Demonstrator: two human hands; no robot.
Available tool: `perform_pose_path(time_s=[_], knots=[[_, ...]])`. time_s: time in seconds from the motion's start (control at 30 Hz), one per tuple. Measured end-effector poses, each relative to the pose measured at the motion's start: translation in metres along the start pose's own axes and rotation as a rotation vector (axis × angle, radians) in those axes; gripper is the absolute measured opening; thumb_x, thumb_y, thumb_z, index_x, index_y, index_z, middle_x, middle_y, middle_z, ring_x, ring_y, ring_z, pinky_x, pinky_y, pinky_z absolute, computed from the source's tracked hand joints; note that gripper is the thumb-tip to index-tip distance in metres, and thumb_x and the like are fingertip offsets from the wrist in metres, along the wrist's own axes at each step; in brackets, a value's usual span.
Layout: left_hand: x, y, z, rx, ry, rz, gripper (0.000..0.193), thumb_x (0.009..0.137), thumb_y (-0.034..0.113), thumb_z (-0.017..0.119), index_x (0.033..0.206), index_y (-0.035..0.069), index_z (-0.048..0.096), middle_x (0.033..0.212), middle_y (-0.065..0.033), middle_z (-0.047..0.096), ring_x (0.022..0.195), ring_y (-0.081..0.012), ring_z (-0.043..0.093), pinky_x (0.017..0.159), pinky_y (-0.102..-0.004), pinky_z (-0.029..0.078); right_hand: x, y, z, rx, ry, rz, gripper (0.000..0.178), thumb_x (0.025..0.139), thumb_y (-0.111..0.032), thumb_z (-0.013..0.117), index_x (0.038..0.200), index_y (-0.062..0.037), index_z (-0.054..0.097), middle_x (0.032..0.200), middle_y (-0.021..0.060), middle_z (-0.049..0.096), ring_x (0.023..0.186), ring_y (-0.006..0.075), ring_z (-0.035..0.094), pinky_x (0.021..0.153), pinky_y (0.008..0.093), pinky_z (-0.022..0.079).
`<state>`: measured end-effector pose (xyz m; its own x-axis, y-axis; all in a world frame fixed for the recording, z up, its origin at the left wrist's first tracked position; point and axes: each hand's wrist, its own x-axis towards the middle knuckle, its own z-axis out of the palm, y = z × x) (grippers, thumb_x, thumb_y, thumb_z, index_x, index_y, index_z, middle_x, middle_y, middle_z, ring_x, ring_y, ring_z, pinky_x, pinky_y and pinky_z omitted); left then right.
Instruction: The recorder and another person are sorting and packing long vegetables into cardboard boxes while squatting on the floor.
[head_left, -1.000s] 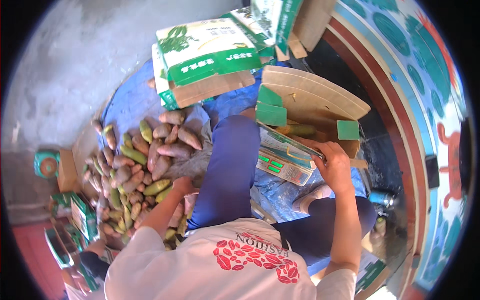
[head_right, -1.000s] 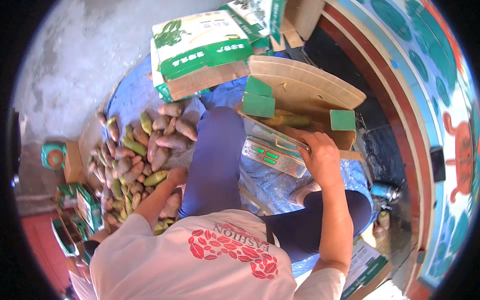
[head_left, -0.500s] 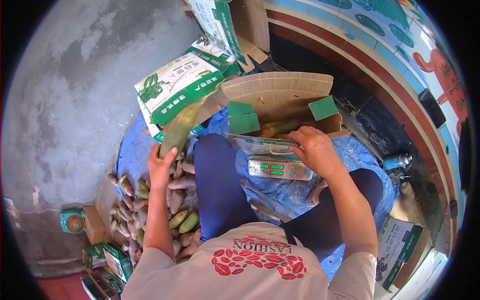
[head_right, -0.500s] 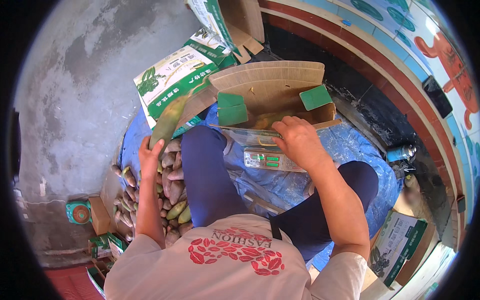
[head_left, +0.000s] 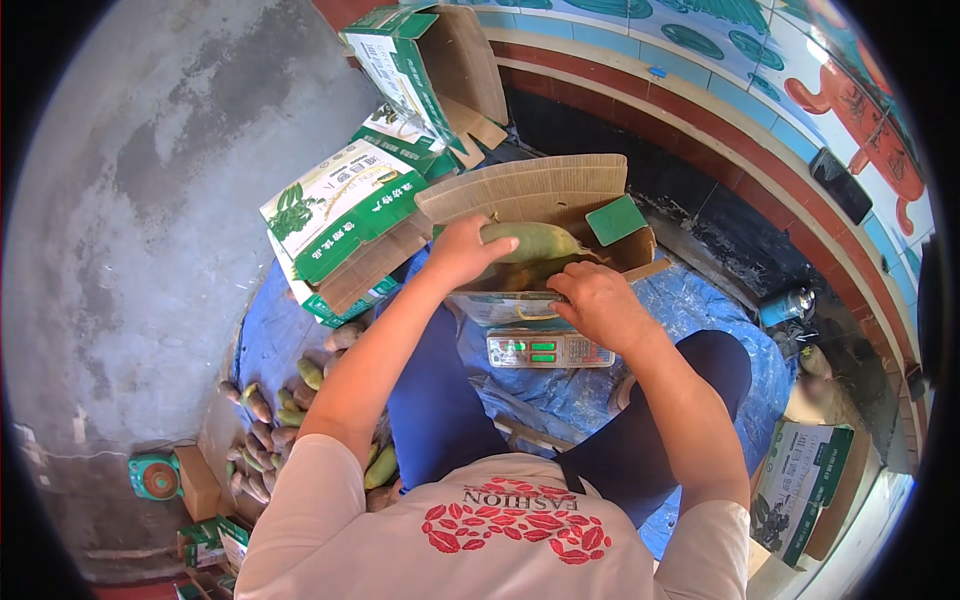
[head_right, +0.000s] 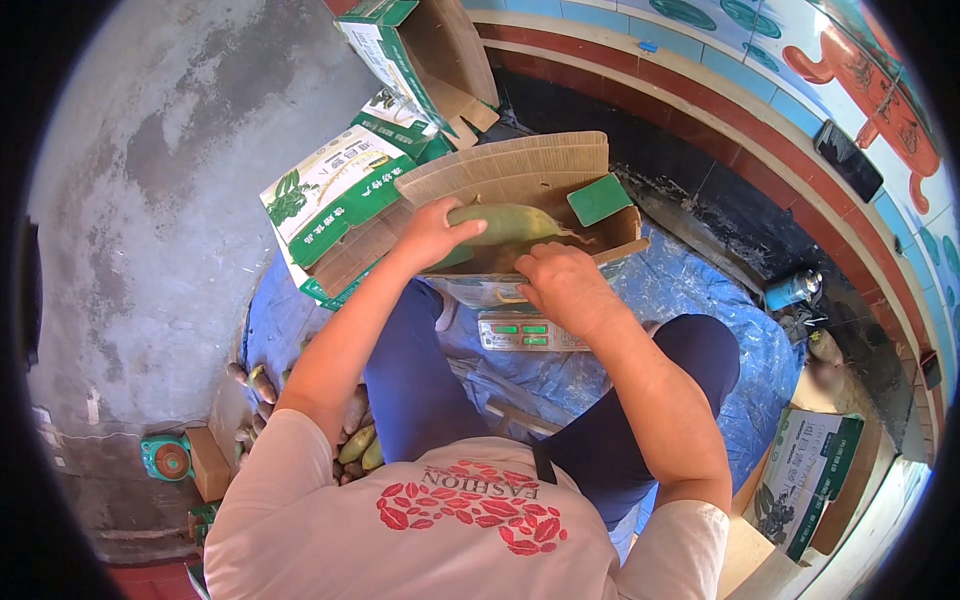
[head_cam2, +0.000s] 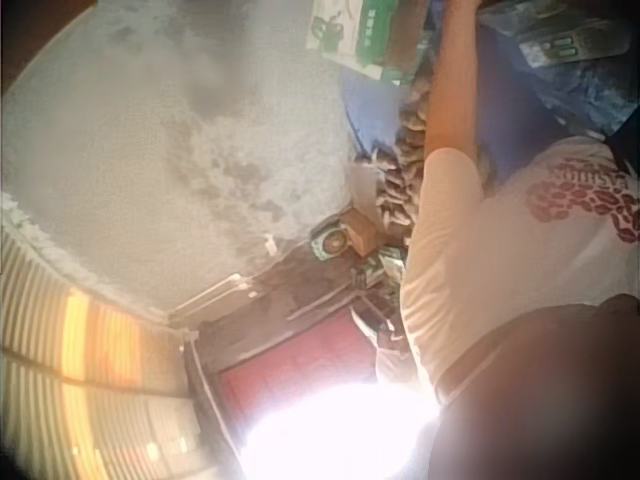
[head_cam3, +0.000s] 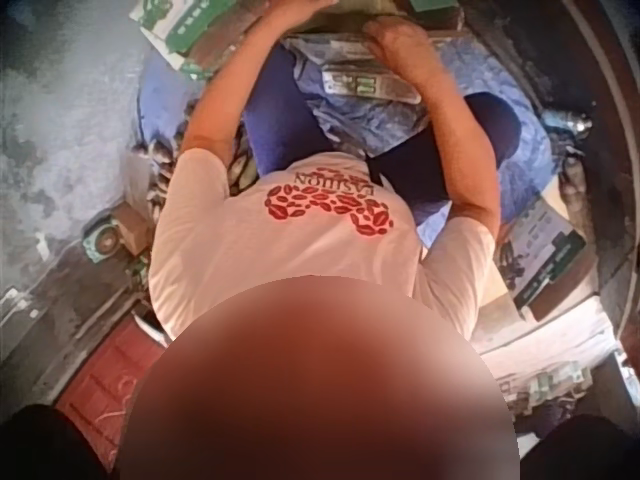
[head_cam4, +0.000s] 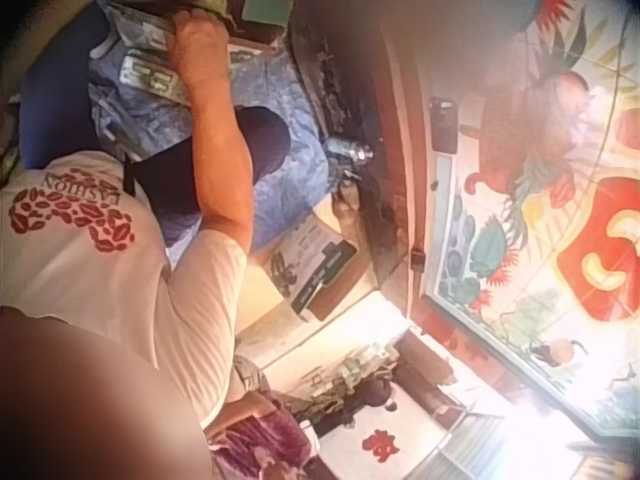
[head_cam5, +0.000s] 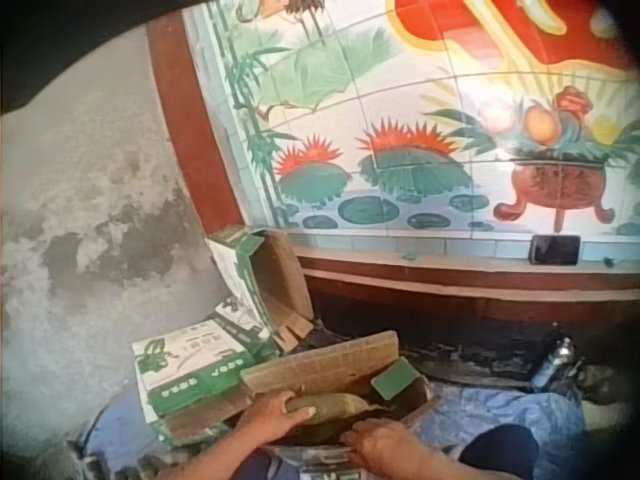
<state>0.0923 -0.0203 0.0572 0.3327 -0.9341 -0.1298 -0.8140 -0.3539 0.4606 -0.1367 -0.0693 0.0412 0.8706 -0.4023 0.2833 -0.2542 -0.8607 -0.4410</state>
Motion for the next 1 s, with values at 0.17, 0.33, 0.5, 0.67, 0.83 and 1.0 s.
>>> perform_pose_path(time_s=[0.17,0.33,0.5,0.67,0.83,1.0], knots=[[-0.003,0.005,0.004,0.074,0.118,0.077,0.048,0.080,0.033,0.063,0.114,0.001,0.057,0.104,-0.0198,0.063,0.099,-0.0353,0.060,0.084,-0.0411,0.047,-0.003,0.004,0.002,-0.018,-0.016,0.001,0.023,0.076,-0.016,0.066,0.096,-0.0051,0.062,0.086,0.0102,0.058,0.089,0.0280,0.057,0.078,0.0384,0.047],[-0.041,-0.032,-0.017,-0.010,0.550,0.274,0.038,0.080,0.024,0.066,0.111,0.003,0.059,0.104,-0.0184,0.064,0.097,-0.0336,0.061,0.084,-0.0389,0.048,-0.001,-0.001,0.005,-0.073,-0.061,-0.013,0.021,0.075,-0.016,0.066,0.094,-0.0059,0.062,0.084,0.0092,0.057,0.088,0.0267,0.057,0.078,0.0378,0.047],[-0.089,-0.105,-0.033,-0.165,0.697,0.163,0.030,0.081,0.016,0.065,0.106,0.001,0.060,0.100,-0.0180,0.064,0.092,-0.0331,0.062,0.080,-0.0352,0.048,0.000,-0.001,0.003,-0.094,-0.052,-0.010,0.023,0.075,-0.018,0.067,0.094,-0.0062,0.062,0.083,0.0088,0.057,0.088,0.0265,0.057,0.077,0.0377,0.047],[-0.158,-0.184,-0.005,-0.023,0.600,-0.198,0.024,0.082,0.018,0.062,0.099,0.000,0.062,0.090,-0.0196,0.065,0.083,-0.0339,0.063,0.074,-0.0374,0.049,0.000,-0.001,-0.003,-0.029,-0.013,0.005,0.022,0.076,-0.019,0.067,0.093,-0.0051,0.063,0.083,0.0107,0.058,0.085,0.0287,0.057,0.076,0.0391,0.047],[-0.249,-0.277,0.092,0.139,0.200,-0.486,0.034,0.079,0.030,0.065,0.105,0.008,0.064,0.095,-0.0192,0.065,0.088,-0.0348,0.063,0.080,-0.0419,0.049,0.005,0.000,-0.008,0.088,0.208,0.070,0.019,0.079,-0.020,0.065,0.087,-0.0029,0.064,0.081,0.0120,0.061,0.080,0.0310,0.059,0.070,0.0397,0.048],[-0.326,-0.323,0.175,0.068,-0.362,-0.745,0.049,0.073,0.041,0.068,0.113,0.013,0.062,0.106,-0.0205,0.063,0.101,-0.0349,0.060,0.088,-0.0416,0.047,0.004,0.008,-0.003,0.063,0.266,0.115,0.014,0.080,-0.015,0.065,0.085,-0.0025,0.063,0.079,0.0126,0.062,0.077,0.0320,0.060,0.068,0.0394,0.048]])
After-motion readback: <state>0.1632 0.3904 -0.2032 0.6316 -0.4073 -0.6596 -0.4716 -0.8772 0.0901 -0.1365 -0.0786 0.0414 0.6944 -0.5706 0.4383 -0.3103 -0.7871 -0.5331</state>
